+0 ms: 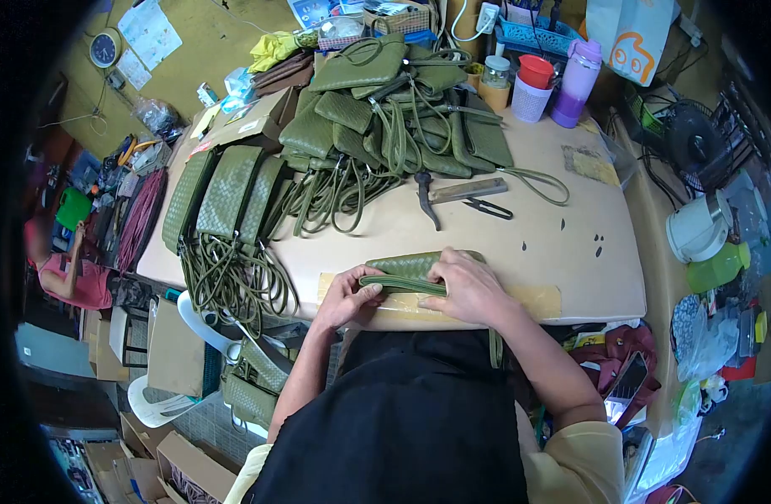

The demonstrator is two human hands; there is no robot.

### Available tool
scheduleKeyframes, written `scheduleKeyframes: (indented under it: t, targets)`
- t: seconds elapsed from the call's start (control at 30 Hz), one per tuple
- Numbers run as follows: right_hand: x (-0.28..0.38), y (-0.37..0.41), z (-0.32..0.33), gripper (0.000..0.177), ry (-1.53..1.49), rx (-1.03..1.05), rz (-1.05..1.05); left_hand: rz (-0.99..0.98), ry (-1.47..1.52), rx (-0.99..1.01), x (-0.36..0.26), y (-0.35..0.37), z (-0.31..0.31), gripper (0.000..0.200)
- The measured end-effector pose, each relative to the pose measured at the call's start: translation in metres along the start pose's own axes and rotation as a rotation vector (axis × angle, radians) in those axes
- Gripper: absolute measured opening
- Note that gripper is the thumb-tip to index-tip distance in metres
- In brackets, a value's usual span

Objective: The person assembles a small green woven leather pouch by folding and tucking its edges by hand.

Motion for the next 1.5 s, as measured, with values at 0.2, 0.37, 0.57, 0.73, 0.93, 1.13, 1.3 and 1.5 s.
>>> scheduleKeyframes:
  t: [0.2,0.37,0.57,0.73,0.93,1.13,1.3,1.5]
  targets:
    - [-0.027,-0.023,-0.024,0.04,0.01,0.169,-0.124,-0.653,-0.983,-0.413,-0.044,0.048,-0.059,0.041]
    - [-0.034,-0.031,-0.028,0.043,0.026,0.201,-0.104,-0.635,-0.982,-0.241,-0.034,0.034,-0.09,0.05]
    - [-0.032,-0.031,-0.02,0.041,0.01,0.318,-0.079,-0.608,-1.14,-0.242,-0.012,0.024,-0.082,0.056]
    - [-0.048,-0.027,-0.011,0.026,-0.687,0.344,0.07,-0.52,-1.165,-0.238,-0.014,0.024,-0.084,0.054]
    - [-0.015,-0.043,-0.01,0.021,-0.326,0.042,0.211,-0.572,-1.215,-0.284,0.004,0.023,-0.087,0.05]
    - [0.007,-0.065,-0.031,0.013,-0.3,0.241,0.189,-0.566,-1.292,-0.242,0.011,0.027,-0.085,0.053]
    - [-0.005,-0.061,-0.018,0.013,-0.001,0.267,0.205,-0.536,-1.221,-0.205,-0.001,0.023,-0.083,0.055]
    - [0.022,-0.075,-0.035,0.013,-0.264,0.286,0.393,-0.427,-1.11,-0.181,-0.007,0.024,-0.077,0.055]
Point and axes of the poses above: each hand's wrist, its own y-axis away from the middle knuckle, its own z-axis out of the back of the hand, x = y × z, the point moved 6 cm from there along -y, towards the middle knuckle, and after that the axes turned 9 degrees about x, right-handed, at the moved point
